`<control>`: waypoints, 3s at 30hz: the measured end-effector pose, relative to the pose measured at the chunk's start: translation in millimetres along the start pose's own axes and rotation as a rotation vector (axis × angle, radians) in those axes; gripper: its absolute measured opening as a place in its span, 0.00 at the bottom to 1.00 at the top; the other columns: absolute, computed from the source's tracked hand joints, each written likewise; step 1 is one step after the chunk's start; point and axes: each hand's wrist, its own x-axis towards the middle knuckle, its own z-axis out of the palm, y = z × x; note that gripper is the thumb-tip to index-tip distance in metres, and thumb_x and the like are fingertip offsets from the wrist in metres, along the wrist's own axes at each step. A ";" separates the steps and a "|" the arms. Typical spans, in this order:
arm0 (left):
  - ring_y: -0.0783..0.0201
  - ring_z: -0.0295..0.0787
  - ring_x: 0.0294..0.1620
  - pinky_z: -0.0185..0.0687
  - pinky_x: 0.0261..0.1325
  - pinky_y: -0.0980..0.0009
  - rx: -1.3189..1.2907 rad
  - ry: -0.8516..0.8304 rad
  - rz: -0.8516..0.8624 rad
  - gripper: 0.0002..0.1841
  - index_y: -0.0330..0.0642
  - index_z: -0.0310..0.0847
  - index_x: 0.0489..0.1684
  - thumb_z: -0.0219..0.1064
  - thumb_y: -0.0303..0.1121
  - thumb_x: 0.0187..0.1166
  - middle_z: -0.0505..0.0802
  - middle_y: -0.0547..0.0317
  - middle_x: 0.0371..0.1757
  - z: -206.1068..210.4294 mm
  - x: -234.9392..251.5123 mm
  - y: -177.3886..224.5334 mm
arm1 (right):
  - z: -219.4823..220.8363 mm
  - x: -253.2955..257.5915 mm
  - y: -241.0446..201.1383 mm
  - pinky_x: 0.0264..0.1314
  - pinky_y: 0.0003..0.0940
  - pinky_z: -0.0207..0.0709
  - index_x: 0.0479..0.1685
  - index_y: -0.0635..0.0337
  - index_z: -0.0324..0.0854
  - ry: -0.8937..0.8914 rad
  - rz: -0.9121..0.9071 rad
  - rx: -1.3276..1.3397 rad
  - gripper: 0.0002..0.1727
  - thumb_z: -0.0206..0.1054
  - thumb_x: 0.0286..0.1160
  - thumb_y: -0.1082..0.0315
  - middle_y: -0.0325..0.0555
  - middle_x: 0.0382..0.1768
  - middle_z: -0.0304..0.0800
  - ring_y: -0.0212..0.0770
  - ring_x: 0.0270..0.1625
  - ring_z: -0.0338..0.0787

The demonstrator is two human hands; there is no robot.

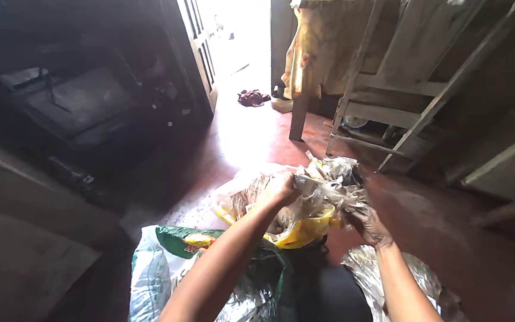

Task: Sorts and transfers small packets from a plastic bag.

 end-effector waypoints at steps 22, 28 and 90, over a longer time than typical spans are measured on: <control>0.71 0.92 0.51 0.88 0.56 0.71 -0.211 0.155 0.836 0.24 0.38 0.78 0.74 0.71 0.33 0.80 0.94 0.55 0.54 -81.4 -75.0 113.1 | 59.1 -106.7 -191.9 0.38 0.23 0.88 0.50 0.59 0.87 -0.246 -0.617 -0.650 0.11 0.75 0.71 0.71 0.34 0.34 0.93 0.23 0.33 0.91; 0.65 0.87 0.63 0.85 0.67 0.61 -0.337 0.194 0.728 0.58 0.50 0.42 0.95 0.85 0.42 0.64 0.86 0.50 0.69 -18.9 -83.3 113.2 | 45.2 -124.7 -218.2 0.40 0.22 0.88 0.57 0.61 0.84 -0.281 -0.613 -0.751 0.17 0.71 0.68 0.79 0.38 0.39 0.93 0.24 0.36 0.92; 0.66 0.74 0.81 0.77 0.78 0.65 0.051 -0.054 0.995 0.30 0.50 0.72 0.84 0.66 0.46 0.81 0.73 0.60 0.86 38.5 -100.1 108.7 | -107.6 -306.0 71.6 0.71 0.21 0.77 0.82 0.82 0.56 0.792 -0.020 -0.451 0.51 0.81 0.57 0.67 0.60 0.68 0.81 0.28 0.67 0.84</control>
